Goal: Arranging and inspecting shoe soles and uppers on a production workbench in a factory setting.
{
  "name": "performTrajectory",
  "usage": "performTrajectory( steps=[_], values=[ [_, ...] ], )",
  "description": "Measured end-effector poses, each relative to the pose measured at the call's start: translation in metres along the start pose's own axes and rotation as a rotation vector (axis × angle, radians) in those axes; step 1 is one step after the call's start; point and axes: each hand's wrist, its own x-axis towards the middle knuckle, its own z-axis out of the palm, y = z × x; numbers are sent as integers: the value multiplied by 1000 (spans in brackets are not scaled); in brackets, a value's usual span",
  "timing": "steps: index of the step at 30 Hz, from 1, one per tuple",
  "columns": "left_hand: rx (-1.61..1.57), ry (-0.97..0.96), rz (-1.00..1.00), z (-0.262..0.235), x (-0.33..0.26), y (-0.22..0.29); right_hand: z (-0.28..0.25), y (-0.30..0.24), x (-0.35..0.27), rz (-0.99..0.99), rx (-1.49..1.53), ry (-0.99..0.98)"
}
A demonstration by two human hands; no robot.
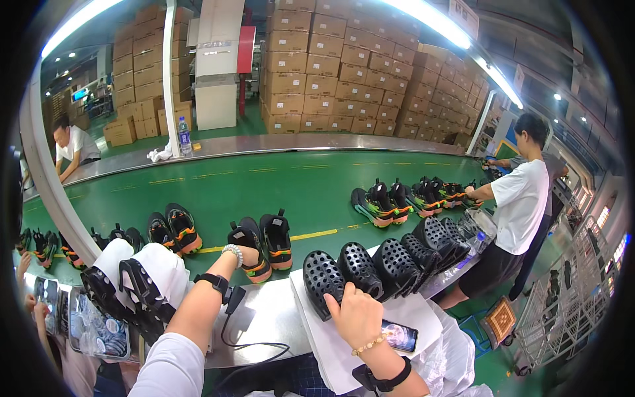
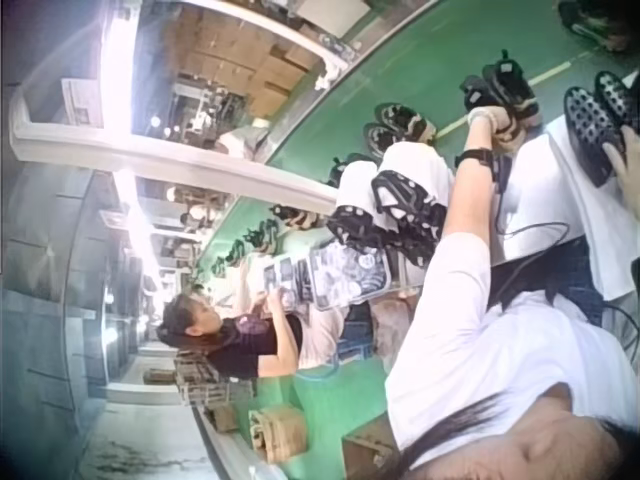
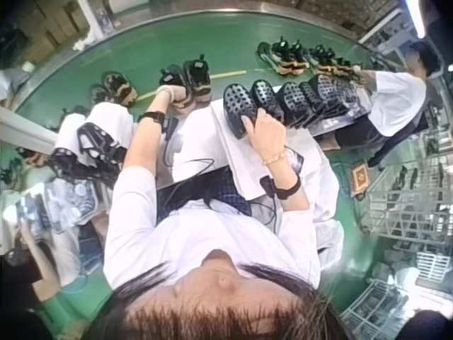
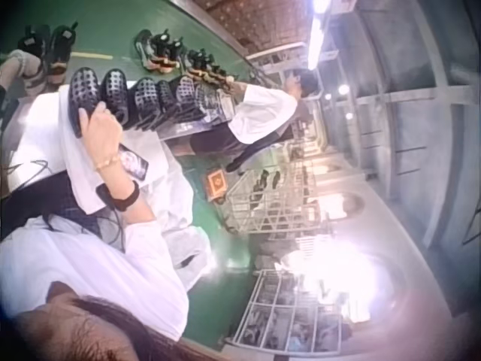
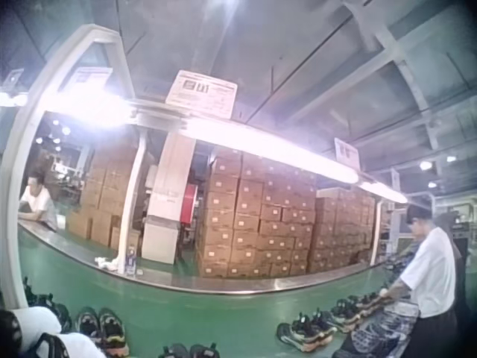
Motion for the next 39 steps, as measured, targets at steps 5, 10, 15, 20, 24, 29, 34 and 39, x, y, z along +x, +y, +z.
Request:
performTrajectory(
  steps=[5,10,15,20,24,29,34,39],
  values=[
    [-34,-78,-99,-11,-8,22,4,-3,5,68,-56,-100],
    [-70,-129,-189,-45,-30,43,6,-13,9,59,-123,-66],
    [-294,437,-396,-37,-54,56,-27,-22,28,8,-100,43],
    [-677,1210,-346,25,-97,85,-50,-85,84,-175,117,-131],
    [-911,1169,-305,61,-86,76,22,-136,154,-139,152,-487],
    [-1021,1213,-193,55,-96,90,96,-144,206,162,156,-896],
    [-1015,1255,-261,82,-86,77,188,-168,190,148,218,-519],
    [-1004,1262,-234,94,-78,69,222,-188,178,198,179,-387]
  ],
)
